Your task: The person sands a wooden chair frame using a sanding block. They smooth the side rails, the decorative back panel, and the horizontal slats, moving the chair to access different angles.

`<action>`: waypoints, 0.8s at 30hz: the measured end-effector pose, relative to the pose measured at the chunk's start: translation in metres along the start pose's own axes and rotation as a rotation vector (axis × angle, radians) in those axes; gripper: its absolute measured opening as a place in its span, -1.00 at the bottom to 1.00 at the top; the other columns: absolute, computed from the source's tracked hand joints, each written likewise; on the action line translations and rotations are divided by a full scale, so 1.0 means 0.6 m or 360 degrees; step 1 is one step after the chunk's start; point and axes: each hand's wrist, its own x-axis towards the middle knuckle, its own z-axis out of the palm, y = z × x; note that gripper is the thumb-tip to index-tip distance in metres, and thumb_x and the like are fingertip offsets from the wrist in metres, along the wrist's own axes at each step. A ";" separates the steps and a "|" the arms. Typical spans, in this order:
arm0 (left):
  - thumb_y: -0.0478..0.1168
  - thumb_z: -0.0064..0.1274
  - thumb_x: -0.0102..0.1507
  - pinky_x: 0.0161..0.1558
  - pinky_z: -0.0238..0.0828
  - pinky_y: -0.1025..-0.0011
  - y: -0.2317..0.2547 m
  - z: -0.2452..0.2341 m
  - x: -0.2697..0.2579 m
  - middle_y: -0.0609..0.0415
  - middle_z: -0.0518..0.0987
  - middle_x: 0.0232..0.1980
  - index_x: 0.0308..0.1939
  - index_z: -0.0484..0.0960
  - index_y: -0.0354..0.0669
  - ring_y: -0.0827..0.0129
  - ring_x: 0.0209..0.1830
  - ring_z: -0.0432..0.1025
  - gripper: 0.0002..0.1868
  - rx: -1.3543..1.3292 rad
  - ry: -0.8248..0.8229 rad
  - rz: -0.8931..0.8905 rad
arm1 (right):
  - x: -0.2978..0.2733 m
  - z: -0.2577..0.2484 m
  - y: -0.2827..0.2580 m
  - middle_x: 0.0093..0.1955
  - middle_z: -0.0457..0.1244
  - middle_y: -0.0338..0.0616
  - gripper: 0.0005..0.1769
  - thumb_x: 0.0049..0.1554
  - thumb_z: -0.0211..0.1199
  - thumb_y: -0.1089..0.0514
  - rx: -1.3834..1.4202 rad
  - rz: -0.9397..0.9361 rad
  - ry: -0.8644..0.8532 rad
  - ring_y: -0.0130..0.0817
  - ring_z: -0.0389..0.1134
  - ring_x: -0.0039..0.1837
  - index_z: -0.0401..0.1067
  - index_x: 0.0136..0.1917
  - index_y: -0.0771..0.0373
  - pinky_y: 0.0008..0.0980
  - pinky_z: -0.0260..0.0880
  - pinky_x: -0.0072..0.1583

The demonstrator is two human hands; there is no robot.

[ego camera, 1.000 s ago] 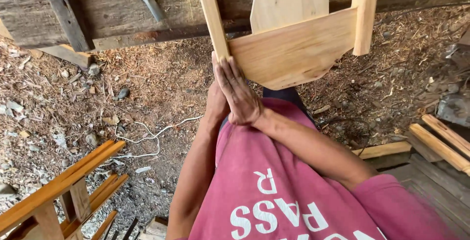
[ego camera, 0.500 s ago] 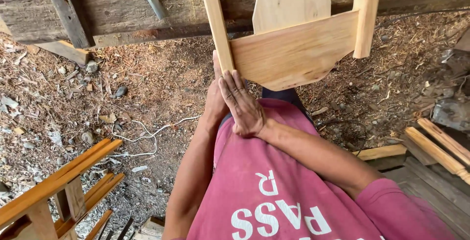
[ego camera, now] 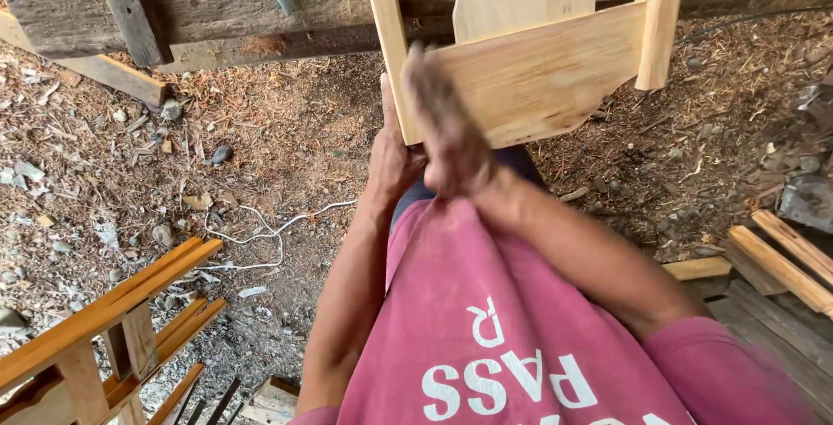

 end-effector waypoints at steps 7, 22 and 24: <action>-0.27 -0.21 0.45 0.13 0.50 -0.18 -0.025 0.011 0.018 -0.44 0.56 0.25 0.67 -0.45 0.00 -0.34 0.15 0.53 -0.13 -0.0204 0.0042 0.0097 | -0.076 0.070 0.011 0.74 -0.31 0.23 0.23 -0.22 0.02 0.04 -0.0605 -0.0047 -0.0444 0.18 -0.35 0.73 -0.18 0.70 0.40 -0.05 -0.44 0.64; 0.11 0.29 0.13 -0.27 0.56 0.11 -0.151 0.103 -0.004 0.09 0.60 -0.19 0.35 0.34 0.15 0.04 -0.17 0.60 -0.24 0.0132 0.0228 -0.0155 | 0.165 0.049 0.059 0.76 -0.37 0.16 -0.11 0.24 -0.44 -0.16 -0.0828 0.0145 -0.0354 0.07 -0.46 0.75 -0.24 0.71 0.33 -0.08 -0.48 0.66; -0.05 0.19 0.15 -0.31 0.51 0.03 -0.059 0.051 0.001 -0.14 0.61 -0.24 0.48 0.06 -0.03 -0.13 -0.29 0.56 -0.11 0.0043 0.0128 -0.0223 | 0.198 0.055 0.078 0.77 -0.42 0.12 0.02 0.09 -0.18 -0.07 -0.0729 0.0184 -0.0333 0.02 -0.47 0.78 -0.30 0.72 0.31 -0.01 -0.41 0.73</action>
